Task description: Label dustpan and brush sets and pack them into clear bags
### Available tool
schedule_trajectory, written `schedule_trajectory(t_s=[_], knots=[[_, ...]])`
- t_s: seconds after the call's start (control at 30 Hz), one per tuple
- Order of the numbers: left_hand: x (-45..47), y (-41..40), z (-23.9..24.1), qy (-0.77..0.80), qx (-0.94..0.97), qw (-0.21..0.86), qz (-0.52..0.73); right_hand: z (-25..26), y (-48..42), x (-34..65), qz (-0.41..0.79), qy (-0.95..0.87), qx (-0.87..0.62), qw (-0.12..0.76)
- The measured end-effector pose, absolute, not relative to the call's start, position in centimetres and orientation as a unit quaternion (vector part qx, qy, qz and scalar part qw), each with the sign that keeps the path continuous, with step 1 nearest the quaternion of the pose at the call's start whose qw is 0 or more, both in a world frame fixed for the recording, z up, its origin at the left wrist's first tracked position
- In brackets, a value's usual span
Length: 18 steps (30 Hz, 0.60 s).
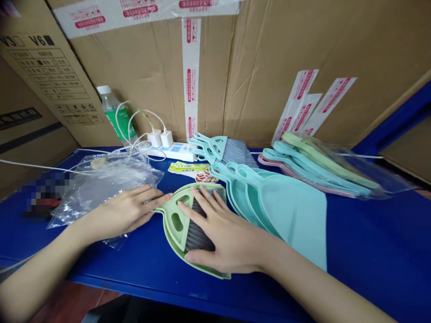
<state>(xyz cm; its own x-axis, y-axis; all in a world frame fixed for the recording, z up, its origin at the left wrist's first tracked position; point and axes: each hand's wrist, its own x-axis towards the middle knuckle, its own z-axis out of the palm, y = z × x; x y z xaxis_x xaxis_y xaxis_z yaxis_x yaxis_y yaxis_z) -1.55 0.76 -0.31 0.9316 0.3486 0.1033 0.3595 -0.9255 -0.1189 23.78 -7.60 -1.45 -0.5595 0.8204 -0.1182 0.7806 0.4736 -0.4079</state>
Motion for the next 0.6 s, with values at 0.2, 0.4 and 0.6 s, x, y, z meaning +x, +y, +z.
schedule_trajectory(t_s=[0.2,0.4,0.6], knots=[[-1.1,0.7,-1.1,-0.117,-0.982,0.127,-0.074,-1.5,-7.7,24.0,0.218,-0.851,-0.477,0.035],[-1.3,1.3,-1.6,-0.09,-0.987,0.046,-0.126,-2.1,-7.5,23.8,0.195,-0.861,-0.468,0.039],[-1.0,1.3,-1.8,-0.082,-0.987,0.031,-0.132,-2.8,-7.4,23.6,0.156,-0.864,-0.476,0.05]])
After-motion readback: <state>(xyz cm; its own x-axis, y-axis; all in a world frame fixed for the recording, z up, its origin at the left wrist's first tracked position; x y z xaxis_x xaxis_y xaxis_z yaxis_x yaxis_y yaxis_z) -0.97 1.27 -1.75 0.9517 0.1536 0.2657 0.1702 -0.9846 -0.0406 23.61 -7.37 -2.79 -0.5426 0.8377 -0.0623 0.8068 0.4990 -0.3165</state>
